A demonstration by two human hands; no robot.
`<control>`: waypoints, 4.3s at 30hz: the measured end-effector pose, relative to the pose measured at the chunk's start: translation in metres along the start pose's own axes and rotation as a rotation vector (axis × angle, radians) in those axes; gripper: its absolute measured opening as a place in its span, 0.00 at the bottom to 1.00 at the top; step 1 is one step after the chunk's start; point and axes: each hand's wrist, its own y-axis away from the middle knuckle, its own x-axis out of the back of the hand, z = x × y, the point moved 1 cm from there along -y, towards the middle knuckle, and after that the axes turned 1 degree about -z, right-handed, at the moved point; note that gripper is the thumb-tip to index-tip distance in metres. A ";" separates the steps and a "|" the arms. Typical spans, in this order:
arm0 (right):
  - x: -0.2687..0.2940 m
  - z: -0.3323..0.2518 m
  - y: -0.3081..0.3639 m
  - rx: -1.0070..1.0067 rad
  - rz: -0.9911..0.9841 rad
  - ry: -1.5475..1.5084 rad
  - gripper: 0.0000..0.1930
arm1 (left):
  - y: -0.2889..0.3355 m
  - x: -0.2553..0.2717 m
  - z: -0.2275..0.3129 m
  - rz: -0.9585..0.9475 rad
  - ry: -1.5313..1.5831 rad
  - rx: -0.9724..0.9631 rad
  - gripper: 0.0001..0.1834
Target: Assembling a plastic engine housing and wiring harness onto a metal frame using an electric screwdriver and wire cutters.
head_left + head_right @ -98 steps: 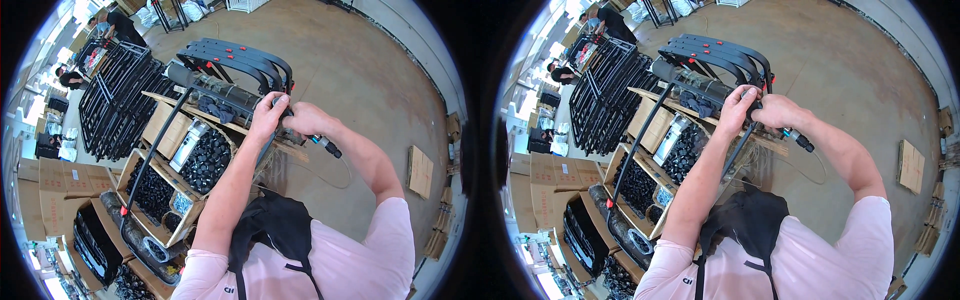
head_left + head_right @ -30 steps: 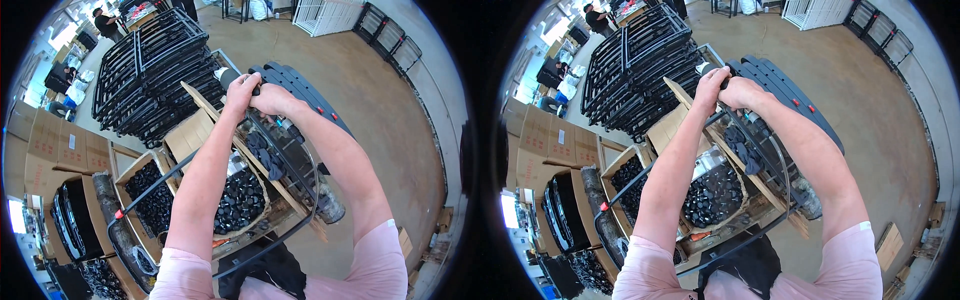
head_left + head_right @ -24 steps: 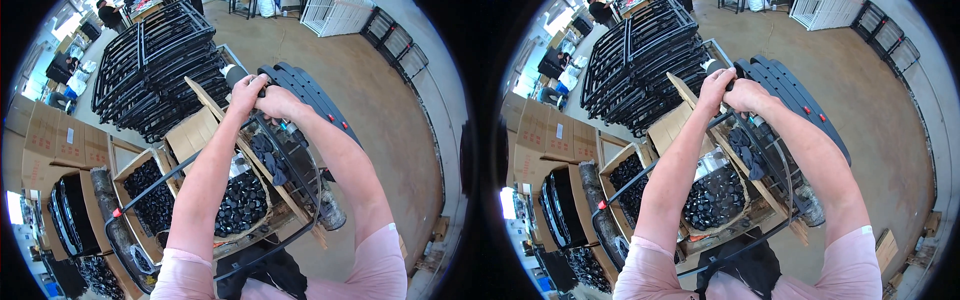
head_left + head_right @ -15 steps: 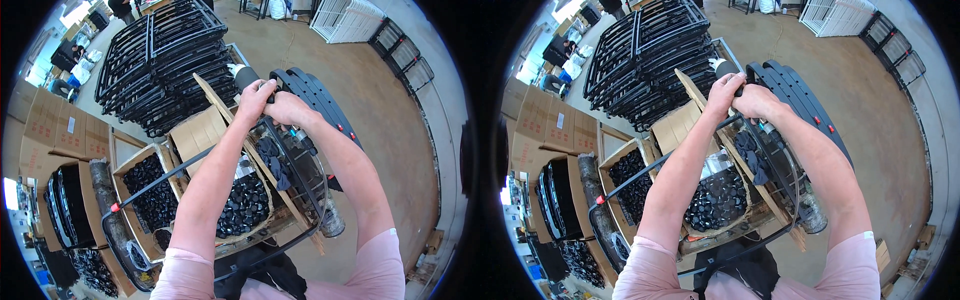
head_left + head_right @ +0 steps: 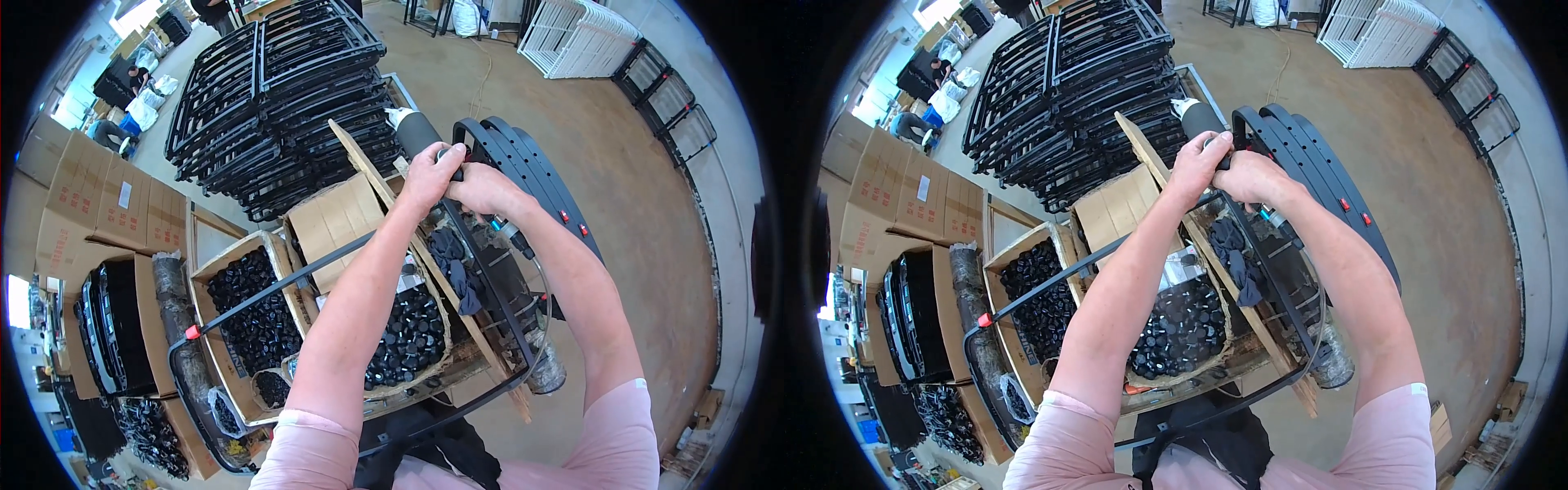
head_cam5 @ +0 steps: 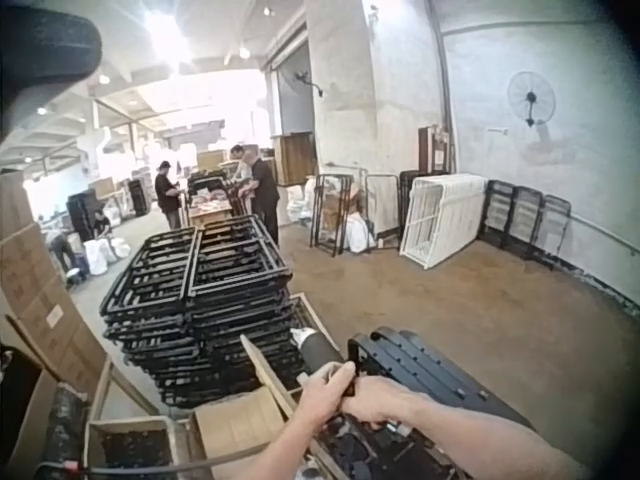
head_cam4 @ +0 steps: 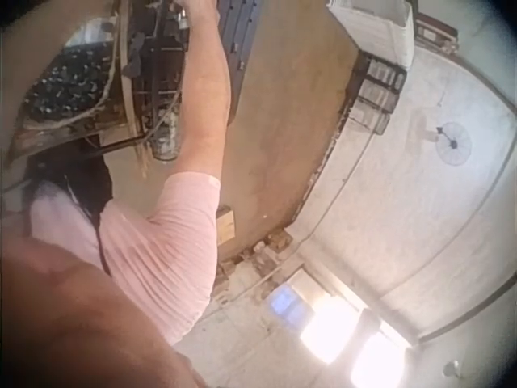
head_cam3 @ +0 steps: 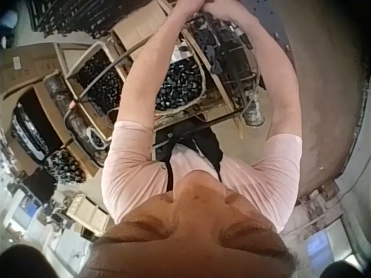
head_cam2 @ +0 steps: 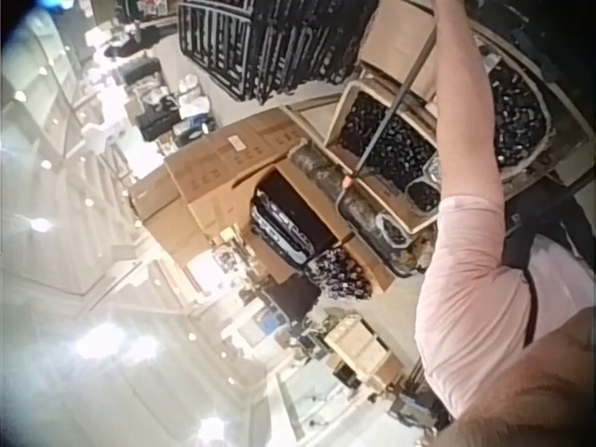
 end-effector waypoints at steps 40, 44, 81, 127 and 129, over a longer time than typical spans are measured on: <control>-0.030 -0.113 0.110 0.178 -0.061 -0.604 0.31 | 0.468 0.200 -0.076 0.768 0.156 0.233 0.19; -0.129 -0.162 0.150 0.277 -0.051 -0.242 0.30 | 0.471 0.216 -0.069 0.681 0.280 0.290 0.23; -0.591 -0.386 0.186 0.804 -0.116 0.439 0.38 | 0.592 0.491 -0.131 0.885 -0.500 0.555 0.39; -0.582 -0.377 0.149 0.889 -0.109 0.327 0.34 | 0.551 0.498 -0.116 0.823 -0.854 0.598 0.36; -0.584 -0.381 0.152 0.899 -0.110 0.308 0.32 | 0.552 0.500 -0.118 0.834 -0.834 0.600 0.37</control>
